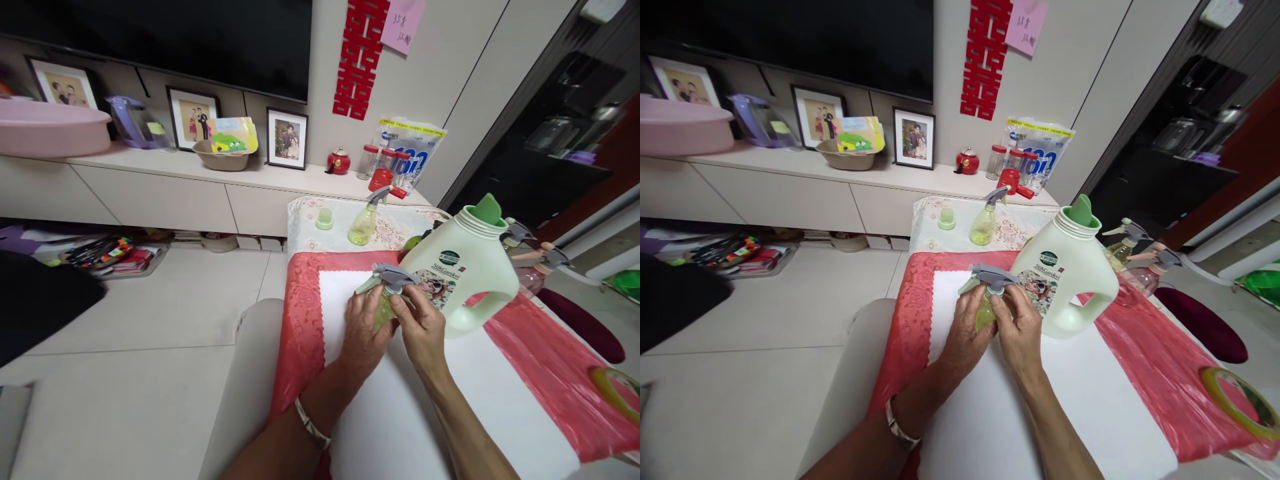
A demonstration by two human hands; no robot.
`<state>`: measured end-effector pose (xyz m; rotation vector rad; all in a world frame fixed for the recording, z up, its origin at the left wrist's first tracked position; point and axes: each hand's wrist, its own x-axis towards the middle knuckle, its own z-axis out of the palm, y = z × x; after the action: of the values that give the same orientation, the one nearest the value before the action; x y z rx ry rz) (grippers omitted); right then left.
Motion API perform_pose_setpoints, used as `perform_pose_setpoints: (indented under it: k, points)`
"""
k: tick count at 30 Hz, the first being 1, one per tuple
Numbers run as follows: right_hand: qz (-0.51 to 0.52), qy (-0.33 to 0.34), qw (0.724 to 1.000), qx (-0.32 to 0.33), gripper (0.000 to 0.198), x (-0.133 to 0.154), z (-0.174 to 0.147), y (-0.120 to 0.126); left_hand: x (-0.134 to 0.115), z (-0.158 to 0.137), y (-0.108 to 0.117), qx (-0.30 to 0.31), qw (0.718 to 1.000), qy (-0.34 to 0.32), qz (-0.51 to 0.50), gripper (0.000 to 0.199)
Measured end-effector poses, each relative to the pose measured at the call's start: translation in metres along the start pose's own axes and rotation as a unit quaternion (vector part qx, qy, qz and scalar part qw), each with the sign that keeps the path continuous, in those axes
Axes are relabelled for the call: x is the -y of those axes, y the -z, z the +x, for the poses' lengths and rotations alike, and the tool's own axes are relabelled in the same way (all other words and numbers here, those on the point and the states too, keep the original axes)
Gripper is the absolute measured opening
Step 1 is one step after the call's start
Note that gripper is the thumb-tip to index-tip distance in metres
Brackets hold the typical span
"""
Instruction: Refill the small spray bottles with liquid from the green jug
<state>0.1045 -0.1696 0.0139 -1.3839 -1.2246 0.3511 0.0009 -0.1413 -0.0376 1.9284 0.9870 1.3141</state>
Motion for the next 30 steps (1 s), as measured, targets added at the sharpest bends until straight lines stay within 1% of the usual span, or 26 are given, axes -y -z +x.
perform_pose_setpoints:
  k: [4,7,10,13,16,18,23,27,30]
  points:
    - [0.058,-0.026,0.998,0.0,0.033,-0.003,0.001,-0.001,-0.003,0.002,0.002,0.0,1.0,-0.006,-0.031,0.058]
    - [0.103,-0.044,0.994,-0.001,0.039,-0.007,0.003,-0.006,-0.005,0.002,0.004,-0.002,0.999,-0.007,-0.048,0.059]
    - [0.126,-0.052,0.991,0.004,0.043,-0.008,0.004,-0.009,-0.007,0.001,0.004,-0.005,0.998,-0.007,-0.055,0.062]
    - [0.128,-0.054,0.99,-0.001,0.044,-0.008,0.003,-0.009,-0.008,0.002,0.005,-0.011,0.998,-0.009,-0.054,0.062]
    - [0.112,-0.053,0.992,-0.007,0.042,-0.006,0.003,-0.007,-0.009,0.003,0.005,-0.003,0.999,-0.001,-0.052,0.062]
    - [0.092,-0.053,0.994,0.0,0.04,-0.004,0.002,-0.004,-0.01,0.003,0.005,0.001,0.999,0.006,-0.052,0.062]
    - [0.042,-0.049,0.998,0.019,0.031,0.0,0.002,0.002,-0.009,0.003,0.005,0.001,0.999,-0.002,-0.042,0.063]
    - [0.062,-0.043,0.997,0.011,0.035,-0.003,0.003,0.0,-0.01,0.003,0.005,0.005,0.999,0.006,-0.038,0.064]
    - [0.083,-0.04,0.996,-0.003,0.038,-0.004,0.003,-0.005,-0.011,0.001,0.003,-0.007,0.999,0.001,-0.035,0.066]
